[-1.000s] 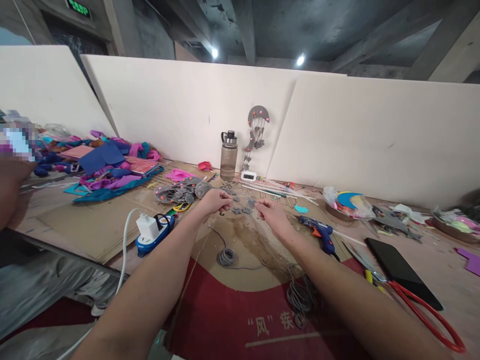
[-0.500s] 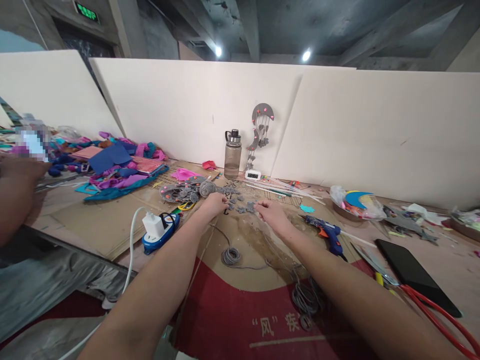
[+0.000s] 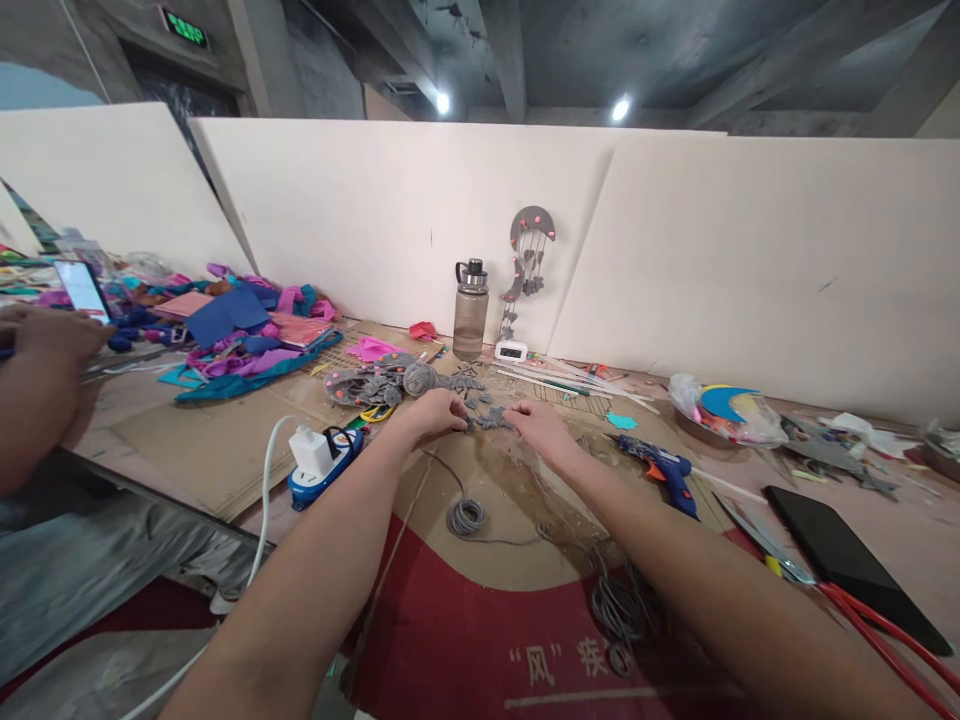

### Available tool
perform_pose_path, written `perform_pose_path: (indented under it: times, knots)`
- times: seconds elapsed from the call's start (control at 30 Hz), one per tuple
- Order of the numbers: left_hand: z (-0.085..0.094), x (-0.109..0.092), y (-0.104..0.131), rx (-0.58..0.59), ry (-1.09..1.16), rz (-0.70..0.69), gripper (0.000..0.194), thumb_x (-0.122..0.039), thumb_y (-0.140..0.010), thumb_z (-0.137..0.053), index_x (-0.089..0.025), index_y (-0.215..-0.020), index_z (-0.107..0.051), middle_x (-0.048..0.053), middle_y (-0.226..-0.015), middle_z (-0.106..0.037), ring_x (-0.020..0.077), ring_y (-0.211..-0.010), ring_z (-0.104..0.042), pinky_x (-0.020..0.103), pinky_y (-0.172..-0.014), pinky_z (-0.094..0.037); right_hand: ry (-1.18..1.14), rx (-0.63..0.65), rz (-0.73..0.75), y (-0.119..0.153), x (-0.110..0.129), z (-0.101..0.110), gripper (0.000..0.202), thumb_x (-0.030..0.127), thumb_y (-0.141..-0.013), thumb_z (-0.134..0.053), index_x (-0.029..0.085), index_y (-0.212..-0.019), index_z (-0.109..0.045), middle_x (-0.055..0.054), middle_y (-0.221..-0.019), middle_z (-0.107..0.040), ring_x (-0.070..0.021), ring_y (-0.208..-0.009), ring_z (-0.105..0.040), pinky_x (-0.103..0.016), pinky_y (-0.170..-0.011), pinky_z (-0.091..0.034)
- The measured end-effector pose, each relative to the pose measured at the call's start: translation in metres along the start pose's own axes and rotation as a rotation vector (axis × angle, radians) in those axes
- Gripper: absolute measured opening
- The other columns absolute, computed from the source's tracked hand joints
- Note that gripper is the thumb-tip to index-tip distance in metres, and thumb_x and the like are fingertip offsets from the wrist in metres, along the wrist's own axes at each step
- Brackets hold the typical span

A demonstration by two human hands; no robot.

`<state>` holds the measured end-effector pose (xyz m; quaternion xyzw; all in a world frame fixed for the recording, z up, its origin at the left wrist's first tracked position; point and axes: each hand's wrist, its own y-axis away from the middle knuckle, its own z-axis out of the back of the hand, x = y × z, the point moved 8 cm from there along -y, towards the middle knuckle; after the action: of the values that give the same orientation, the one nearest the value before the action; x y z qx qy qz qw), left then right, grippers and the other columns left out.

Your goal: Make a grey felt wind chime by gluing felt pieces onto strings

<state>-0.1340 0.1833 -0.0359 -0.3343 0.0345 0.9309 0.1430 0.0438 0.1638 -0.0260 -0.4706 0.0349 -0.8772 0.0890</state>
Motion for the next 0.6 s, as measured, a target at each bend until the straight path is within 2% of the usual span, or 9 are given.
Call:
perform_pose_path:
  times: [0.23, 0.43, 0.53, 0.6]
  knots:
    - [0.001, 0.007, -0.002, 0.055, 0.041, -0.010, 0.019, -0.021, -0.066, -0.068, -0.017, -0.083, -0.076, 0.003, -0.076, -0.073, 0.0154, -0.069, -0.063, 0.022, -0.062, -0.043, 0.134, 0.016, -0.007, -0.021, 0.014, -0.013, 0.019, 0.025, -0.069, -0.056, 0.022, -0.051, -0.059, 0.001, -0.046, -0.053, -0.0163, -0.052, -0.052, -0.029, -0.056, -0.036]
    - [0.003, 0.015, 0.000, 0.057, 0.079, 0.035, 0.015, -0.020, -0.063, -0.067, -0.016, -0.076, -0.073, 0.000, -0.068, -0.070, 0.0136, -0.062, -0.059, 0.022, -0.059, -0.043, 0.311, 0.073, 0.007, -0.050, 0.025, -0.039, 0.022, 0.017, -0.066, -0.059, 0.022, -0.045, -0.060, -0.003, -0.045, -0.054, -0.0208, -0.059, -0.058, -0.031, -0.059, -0.040]
    - [0.005, 0.019, -0.001, 0.041, 0.110, 0.047, 0.016, -0.020, -0.060, -0.067, -0.015, -0.075, -0.071, 0.000, -0.066, -0.068, 0.0128, -0.061, -0.057, 0.022, -0.058, -0.042, 0.424, 0.120, -0.005, -0.066, 0.024, -0.054, 0.019, 0.014, -0.067, -0.059, 0.022, -0.052, -0.066, -0.006, -0.052, -0.062, -0.0236, -0.068, -0.063, -0.031, -0.061, -0.042]
    - [0.007, 0.021, 0.000, 0.052, 0.130, 0.068, 0.018, -0.020, -0.059, -0.067, -0.015, -0.075, -0.069, -0.001, -0.064, -0.066, 0.0122, -0.058, -0.055, 0.022, -0.055, -0.041, 0.506, 0.151, -0.021, -0.074, 0.023, -0.061, 0.016, 0.015, -0.070, -0.058, 0.021, -0.065, -0.073, -0.010, -0.065, -0.069, -0.0250, -0.075, -0.066, -0.030, -0.062, -0.044]
